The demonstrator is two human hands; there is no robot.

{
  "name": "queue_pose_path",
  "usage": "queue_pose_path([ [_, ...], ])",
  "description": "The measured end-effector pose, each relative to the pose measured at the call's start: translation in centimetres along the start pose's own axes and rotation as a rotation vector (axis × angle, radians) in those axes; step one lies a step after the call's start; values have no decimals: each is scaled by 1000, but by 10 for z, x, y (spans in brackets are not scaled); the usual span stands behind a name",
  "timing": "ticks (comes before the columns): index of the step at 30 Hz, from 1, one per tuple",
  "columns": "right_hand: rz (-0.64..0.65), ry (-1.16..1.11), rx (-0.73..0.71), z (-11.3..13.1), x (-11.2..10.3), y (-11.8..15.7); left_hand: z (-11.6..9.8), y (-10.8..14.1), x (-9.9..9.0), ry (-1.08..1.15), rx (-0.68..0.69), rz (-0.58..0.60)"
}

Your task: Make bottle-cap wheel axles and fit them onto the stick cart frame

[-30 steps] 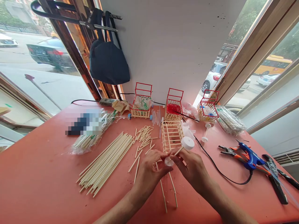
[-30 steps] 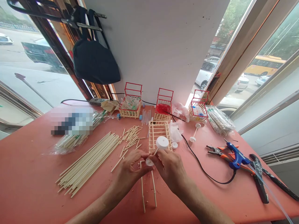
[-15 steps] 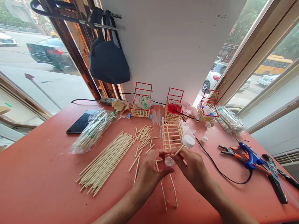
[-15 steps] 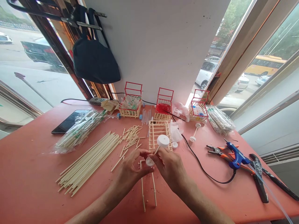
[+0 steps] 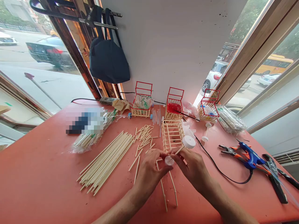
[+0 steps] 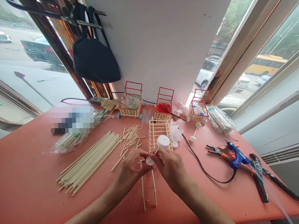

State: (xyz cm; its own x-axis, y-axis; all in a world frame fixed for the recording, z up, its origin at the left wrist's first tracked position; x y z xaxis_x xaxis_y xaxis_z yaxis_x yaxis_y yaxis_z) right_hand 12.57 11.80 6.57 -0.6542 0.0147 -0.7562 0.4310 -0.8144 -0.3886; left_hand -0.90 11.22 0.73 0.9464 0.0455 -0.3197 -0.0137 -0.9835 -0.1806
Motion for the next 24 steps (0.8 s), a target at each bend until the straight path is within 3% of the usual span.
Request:
queue_pose_path([
  [6,38,34,40,-6,5,1,1,0,2,-9,13,6],
  [24,-3,43,51,-11,1,1,5,2,4,3,-24,21],
])
Point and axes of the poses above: each hand's wrist, its own y-axis away from the middle knuckle, its own x-axis out of the palm, z = x × y, the point moved 10 cm from there along -y, towards the middle knuckle, and after that the axes turned 2 degrees about x, right-handed, at the moved point
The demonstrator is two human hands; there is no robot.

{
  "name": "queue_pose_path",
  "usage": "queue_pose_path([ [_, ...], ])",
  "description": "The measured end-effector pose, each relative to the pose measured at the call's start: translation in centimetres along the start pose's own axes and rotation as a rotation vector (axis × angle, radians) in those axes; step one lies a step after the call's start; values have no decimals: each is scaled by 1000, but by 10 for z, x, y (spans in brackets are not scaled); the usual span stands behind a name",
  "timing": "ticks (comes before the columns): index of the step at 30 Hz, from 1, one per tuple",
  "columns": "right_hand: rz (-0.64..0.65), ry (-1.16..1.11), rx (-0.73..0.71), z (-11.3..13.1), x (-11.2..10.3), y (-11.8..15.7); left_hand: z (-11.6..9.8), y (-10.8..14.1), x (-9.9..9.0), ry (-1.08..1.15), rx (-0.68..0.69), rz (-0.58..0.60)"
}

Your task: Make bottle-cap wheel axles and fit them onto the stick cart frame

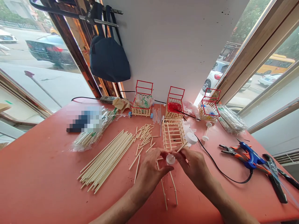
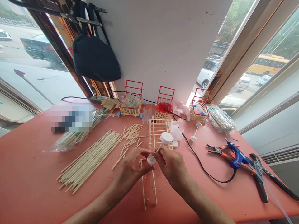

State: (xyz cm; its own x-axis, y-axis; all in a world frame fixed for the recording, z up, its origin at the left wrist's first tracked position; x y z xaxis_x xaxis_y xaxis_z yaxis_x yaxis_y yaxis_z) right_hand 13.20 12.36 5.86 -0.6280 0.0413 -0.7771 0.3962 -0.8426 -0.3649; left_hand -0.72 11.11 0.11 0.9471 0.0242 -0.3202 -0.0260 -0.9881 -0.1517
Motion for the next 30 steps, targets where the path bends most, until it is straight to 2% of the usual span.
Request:
queue_pose_path([
  [11,-9,9,-23,3,-1,0,-6,-1,-3,-13,56,-26],
  [30,48,-32,10,2,4,0,-5,0,-2,-4,41,-19],
])
Point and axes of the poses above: each hand's wrist, its own y-axis away from the middle knuckle, its own x-axis out of the palm, z = x × y, the point moved 10 cm from there along -y, towards the middle knuckle, and after that the axes turned 2 degrees about x, right-handed, at the moved point
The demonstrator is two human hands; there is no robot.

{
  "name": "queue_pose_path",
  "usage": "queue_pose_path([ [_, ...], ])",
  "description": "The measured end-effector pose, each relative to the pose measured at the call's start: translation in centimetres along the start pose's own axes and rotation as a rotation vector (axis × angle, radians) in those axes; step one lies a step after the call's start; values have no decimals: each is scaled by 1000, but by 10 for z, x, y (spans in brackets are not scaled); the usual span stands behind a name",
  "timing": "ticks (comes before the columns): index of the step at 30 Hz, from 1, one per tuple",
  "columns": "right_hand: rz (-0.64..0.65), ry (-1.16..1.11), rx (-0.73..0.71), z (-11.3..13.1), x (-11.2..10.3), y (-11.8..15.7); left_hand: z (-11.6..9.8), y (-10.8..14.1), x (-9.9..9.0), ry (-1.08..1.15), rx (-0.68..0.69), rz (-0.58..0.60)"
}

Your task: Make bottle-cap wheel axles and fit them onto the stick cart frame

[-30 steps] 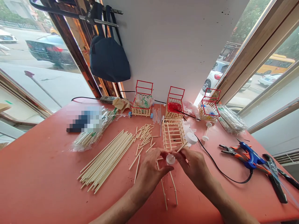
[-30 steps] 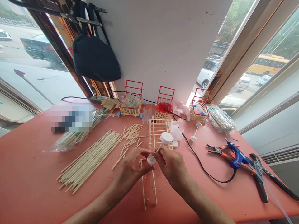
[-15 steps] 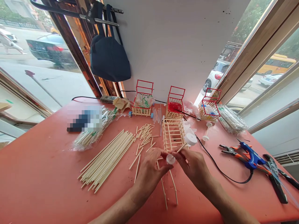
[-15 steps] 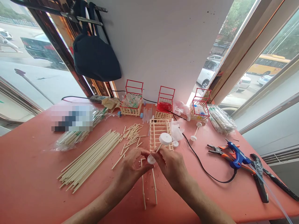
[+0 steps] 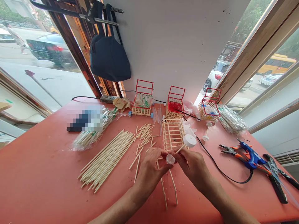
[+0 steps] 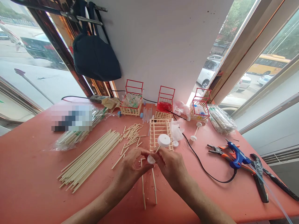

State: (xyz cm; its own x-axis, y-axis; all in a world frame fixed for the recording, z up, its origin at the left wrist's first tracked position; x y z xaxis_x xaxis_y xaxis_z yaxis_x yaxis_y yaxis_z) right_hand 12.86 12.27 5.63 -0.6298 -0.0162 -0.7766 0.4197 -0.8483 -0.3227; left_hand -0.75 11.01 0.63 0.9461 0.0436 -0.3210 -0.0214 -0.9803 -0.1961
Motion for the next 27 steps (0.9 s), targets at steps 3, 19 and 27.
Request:
queue_pose_path([
  [3,-1,-10,6,-1,0,0,-1,-1,0,2,-10,-3],
  [19,14,-20,-1,2,1,0,5,0,2,7,-54,9],
  [27,7,-32,13,0,1,-2,2,-1,0,-1,-53,10],
])
Point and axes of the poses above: each hand's wrist, its own y-axis away from the middle knuckle, its own x-axis out of the palm, z = x × y, the point moved 10 cm from there along -y, towards the middle knuckle, and after that the axes turned 2 degrees about x, right-handed, at the moved point
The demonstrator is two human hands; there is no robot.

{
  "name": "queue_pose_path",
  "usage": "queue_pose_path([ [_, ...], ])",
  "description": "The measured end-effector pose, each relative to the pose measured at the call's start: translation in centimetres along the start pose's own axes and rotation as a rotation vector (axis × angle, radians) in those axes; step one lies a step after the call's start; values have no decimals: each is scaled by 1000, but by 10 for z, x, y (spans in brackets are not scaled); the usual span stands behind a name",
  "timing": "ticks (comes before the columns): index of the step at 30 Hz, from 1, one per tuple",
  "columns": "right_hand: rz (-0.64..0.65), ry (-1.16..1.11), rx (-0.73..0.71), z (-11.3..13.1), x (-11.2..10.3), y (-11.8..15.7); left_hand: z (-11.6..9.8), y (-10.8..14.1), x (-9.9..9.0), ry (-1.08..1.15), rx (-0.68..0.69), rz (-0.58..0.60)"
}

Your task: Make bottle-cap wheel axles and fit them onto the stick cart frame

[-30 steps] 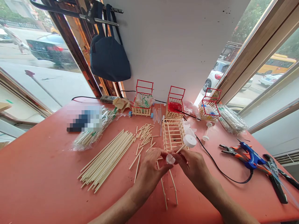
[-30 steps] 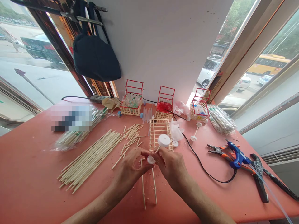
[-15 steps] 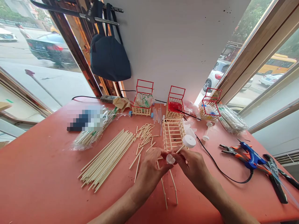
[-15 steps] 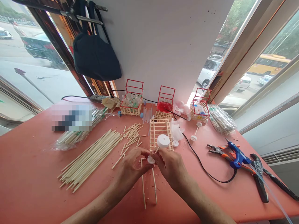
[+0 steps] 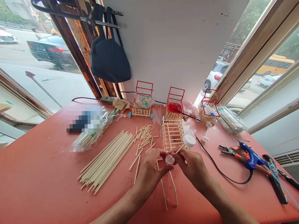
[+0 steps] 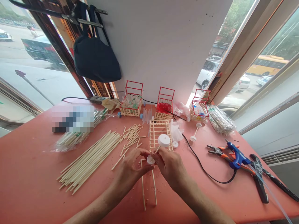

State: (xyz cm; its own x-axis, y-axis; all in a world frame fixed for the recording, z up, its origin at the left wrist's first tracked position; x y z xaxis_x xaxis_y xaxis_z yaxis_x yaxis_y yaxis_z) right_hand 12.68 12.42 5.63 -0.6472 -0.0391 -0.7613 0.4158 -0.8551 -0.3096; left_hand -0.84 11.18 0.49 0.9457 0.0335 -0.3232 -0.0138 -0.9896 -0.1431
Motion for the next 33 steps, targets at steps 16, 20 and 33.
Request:
queue_pose_path([
  [16,30,-23,-1,2,4,1,-3,1,-1,-53,86,-22],
  [20,41,-8,9,0,6,1,-3,1,0,-43,86,-26],
  [33,4,47,4,0,3,1,3,1,2,-13,7,-4],
])
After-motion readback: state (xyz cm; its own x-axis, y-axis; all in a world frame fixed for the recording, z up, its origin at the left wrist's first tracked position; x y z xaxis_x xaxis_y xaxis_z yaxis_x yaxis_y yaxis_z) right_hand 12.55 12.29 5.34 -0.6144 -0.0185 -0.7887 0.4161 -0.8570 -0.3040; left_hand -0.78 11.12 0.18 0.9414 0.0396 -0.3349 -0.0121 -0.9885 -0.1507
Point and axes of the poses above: each hand's wrist, its own y-axis away from the middle knuckle, its own x-axis out of the palm, z = x × y, the point moved 10 cm from there along -y, towards the middle knuckle, and after that the axes turned 2 degrees about x, right-handed, at the moved point
